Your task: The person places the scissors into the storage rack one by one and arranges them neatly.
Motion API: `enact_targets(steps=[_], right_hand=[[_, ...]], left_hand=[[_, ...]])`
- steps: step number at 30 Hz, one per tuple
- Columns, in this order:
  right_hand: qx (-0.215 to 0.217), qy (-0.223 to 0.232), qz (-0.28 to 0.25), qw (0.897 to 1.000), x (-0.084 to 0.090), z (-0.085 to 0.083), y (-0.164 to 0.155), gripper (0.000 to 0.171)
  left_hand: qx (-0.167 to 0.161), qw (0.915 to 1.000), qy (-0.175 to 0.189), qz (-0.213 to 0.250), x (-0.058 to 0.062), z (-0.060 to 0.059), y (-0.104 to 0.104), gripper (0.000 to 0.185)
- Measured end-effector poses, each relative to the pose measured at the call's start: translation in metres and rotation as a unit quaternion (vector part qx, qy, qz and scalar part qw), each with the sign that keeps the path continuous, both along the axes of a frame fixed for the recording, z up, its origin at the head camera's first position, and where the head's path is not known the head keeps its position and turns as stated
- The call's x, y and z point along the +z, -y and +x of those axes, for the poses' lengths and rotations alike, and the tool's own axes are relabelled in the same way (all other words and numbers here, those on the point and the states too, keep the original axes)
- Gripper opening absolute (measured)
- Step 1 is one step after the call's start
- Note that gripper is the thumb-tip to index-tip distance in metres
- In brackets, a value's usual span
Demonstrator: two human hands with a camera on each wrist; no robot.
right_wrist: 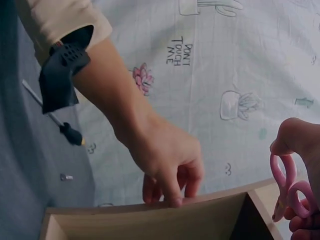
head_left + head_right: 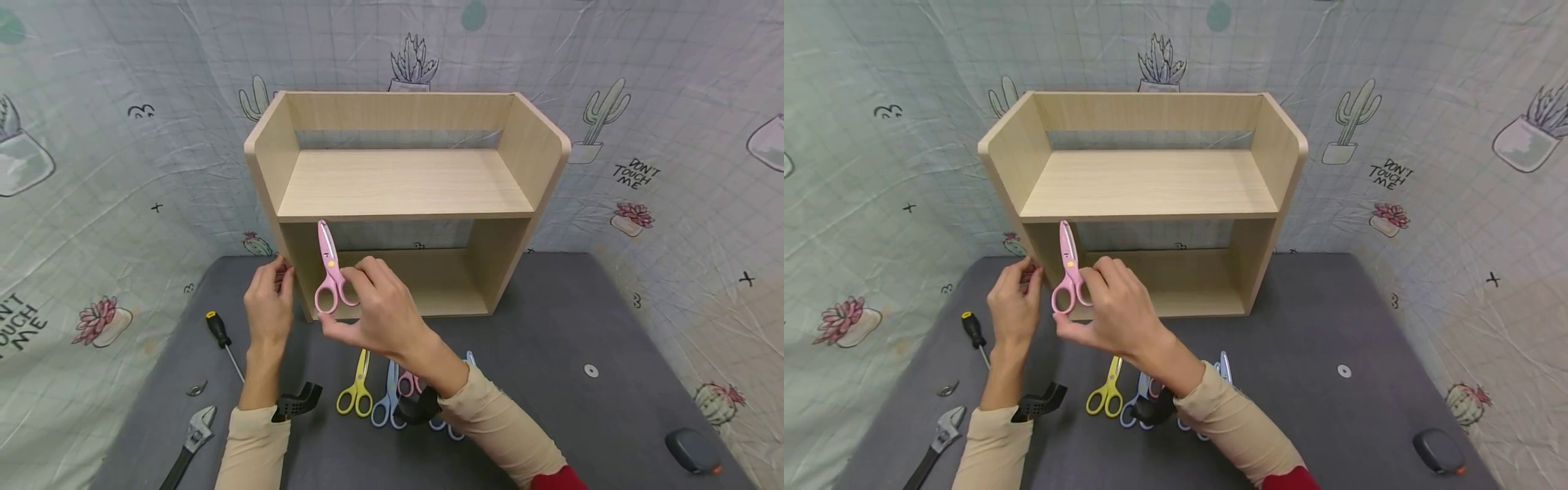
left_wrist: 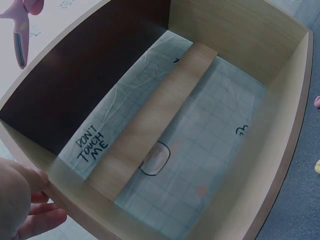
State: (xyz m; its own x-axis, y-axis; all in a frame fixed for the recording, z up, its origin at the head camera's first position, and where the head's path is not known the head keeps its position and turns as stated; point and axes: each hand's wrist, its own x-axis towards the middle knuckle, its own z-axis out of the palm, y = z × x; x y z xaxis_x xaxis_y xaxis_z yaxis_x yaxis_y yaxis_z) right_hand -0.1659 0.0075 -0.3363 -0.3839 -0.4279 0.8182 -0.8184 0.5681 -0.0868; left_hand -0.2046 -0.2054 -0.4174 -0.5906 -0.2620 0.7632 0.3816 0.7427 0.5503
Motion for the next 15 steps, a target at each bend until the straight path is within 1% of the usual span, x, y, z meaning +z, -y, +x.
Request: enact_targets(steps=[7,15], right_hand=[[-0.013,-0.007,0.0,1.0,0.017,-0.014,0.004,0.048],[-0.042,-0.019,0.019,0.999,0.039,-0.039,0.015,0.045]], left_hand=[[0.001,1.0,-0.007,-0.004,-0.001,0.0,-0.001,0.023],[0.005,0.9999,-0.008,-0.011,0.001,0.0,-0.001,0.023]])
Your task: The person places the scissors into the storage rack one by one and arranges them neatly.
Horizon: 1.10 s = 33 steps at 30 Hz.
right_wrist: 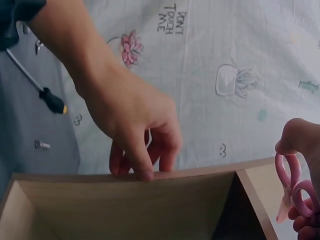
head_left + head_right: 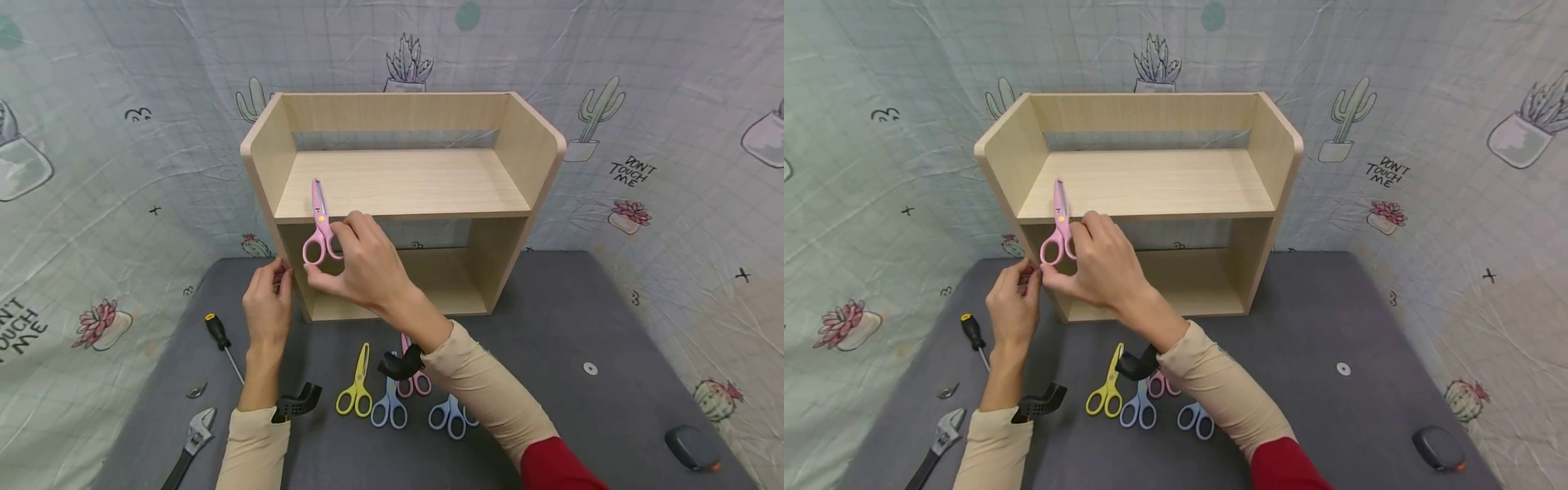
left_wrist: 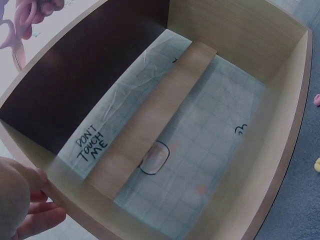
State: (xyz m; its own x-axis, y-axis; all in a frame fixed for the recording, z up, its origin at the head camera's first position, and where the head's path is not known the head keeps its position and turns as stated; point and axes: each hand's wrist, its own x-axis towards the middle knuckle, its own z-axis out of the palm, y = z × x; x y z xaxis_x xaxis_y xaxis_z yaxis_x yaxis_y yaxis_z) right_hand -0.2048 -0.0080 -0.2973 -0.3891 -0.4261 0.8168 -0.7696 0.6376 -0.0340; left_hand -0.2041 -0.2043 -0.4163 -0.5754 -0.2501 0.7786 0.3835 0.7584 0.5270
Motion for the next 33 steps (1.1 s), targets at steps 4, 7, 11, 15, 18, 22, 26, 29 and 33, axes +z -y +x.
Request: enact_targets(steps=[4,7,11,15,18,22,26,29,33], right_hand=[[-0.015,-0.006,0.011,1.0,0.008,-0.013,0.006,0.043],[-0.025,-0.003,0.022,0.999,0.015,-0.022,0.008,0.042],[-0.031,0.022,0.038,0.999,0.024,-0.033,0.012,0.039],[-0.037,0.064,0.052,0.996,0.03,-0.045,0.016,0.036],[-0.039,0.092,0.056,0.993,0.033,-0.051,0.018,0.035],[-0.041,0.121,0.053,0.99,0.035,-0.056,0.022,0.034],[-0.056,0.14,0.059,0.987,0.036,-0.061,0.028,0.033],[-0.067,0.159,0.068,0.983,0.039,-0.063,0.032,0.032],[-0.077,0.189,0.086,0.975,0.044,-0.065,0.036,0.034]], left_hand=[[0.0,1.0,0.003,0.0,-0.001,0.0,0.0,0.023],[-0.003,1.0,0.0,0.001,-0.002,0.0,0.0,0.023],[-0.004,1.0,-0.005,0.004,-0.003,-0.001,0.0,0.023],[-0.004,1.0,-0.003,0.006,-0.001,0.0,0.0,0.022],[-0.005,1.0,-0.001,0.006,-0.001,0.0,0.0,0.022],[-0.006,0.9999,0.003,0.008,-0.002,0.001,0.0,0.023],[-0.005,0.9999,0.003,0.009,-0.002,0.001,-0.001,0.023],[-0.003,1.0,-0.001,0.006,-0.001,0.001,-0.001,0.022],[-0.003,1.0,-0.005,0.004,-0.001,0.001,-0.001,0.022]])
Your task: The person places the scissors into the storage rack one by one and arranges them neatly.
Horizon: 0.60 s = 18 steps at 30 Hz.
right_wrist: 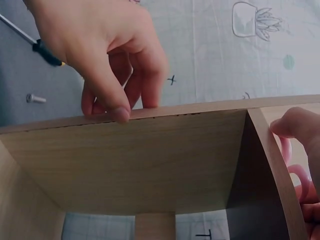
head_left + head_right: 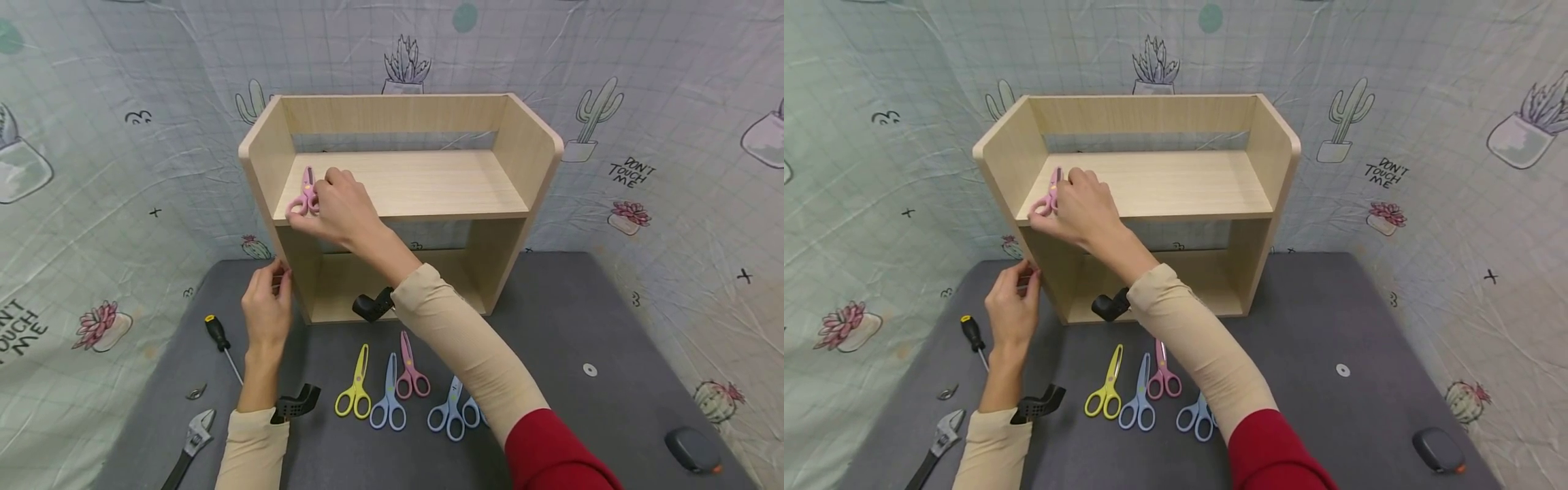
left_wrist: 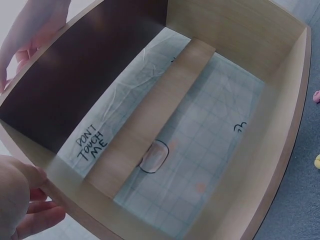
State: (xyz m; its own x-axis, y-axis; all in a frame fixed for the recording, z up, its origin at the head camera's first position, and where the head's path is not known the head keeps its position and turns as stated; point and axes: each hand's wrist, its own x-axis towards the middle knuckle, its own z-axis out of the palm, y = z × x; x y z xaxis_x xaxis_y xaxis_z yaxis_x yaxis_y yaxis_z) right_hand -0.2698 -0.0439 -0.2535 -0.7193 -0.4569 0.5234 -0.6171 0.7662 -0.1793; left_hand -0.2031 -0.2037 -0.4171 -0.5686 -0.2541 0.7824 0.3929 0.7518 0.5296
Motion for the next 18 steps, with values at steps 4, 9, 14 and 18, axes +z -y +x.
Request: enact_targets(steps=[4,9,14,18], right_hand=[[-0.013,0.032,0.021,0.999,0.004,-0.004,0.005,0.039],[-0.025,0.054,0.054,0.997,0.008,-0.008,0.011,0.051],[-0.035,0.056,0.078,0.995,0.009,-0.012,0.016,0.06],[-0.036,0.058,0.077,0.995,0.009,-0.015,0.018,0.06]], left_hand=[[0.001,1.0,0.003,-0.001,0.0,-0.002,0.002,0.022],[0.001,1.0,-0.001,-0.002,0.0,-0.005,0.004,0.021],[-0.001,1.0,0.007,0.003,0.0,-0.008,0.005,0.022],[-0.002,0.9997,0.021,0.006,0.0,-0.01,0.006,0.024]])
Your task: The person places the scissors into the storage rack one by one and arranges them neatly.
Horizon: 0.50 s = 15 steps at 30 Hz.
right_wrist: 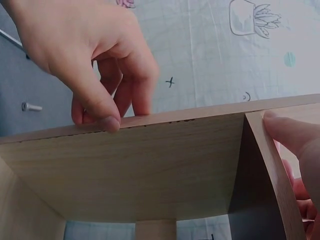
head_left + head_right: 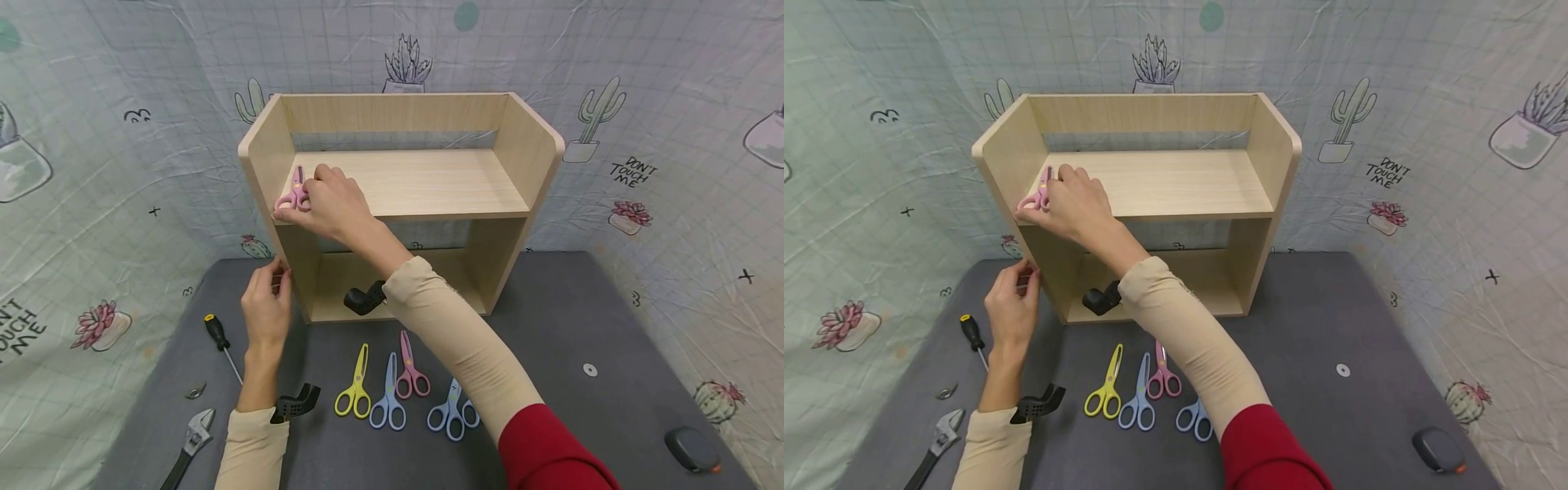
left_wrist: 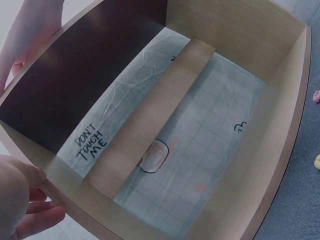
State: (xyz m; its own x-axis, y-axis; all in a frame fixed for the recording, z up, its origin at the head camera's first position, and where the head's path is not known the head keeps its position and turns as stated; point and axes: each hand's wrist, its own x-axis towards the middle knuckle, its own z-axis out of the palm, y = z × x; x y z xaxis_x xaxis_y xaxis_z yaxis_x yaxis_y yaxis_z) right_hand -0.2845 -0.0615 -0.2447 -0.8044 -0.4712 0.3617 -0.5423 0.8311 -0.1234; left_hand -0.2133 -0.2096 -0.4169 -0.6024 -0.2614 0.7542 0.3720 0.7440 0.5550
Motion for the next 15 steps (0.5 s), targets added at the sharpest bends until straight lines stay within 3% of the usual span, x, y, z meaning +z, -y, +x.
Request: enact_targets(steps=[15], right_hand=[[0.0,0.008,-0.051,0.999,-0.0028,0.0015,-0.0013,0.064]], left_hand=[[0.0,0.9998,0.017,0.006,0.0006,0.0006,-0.0004,0.025]])
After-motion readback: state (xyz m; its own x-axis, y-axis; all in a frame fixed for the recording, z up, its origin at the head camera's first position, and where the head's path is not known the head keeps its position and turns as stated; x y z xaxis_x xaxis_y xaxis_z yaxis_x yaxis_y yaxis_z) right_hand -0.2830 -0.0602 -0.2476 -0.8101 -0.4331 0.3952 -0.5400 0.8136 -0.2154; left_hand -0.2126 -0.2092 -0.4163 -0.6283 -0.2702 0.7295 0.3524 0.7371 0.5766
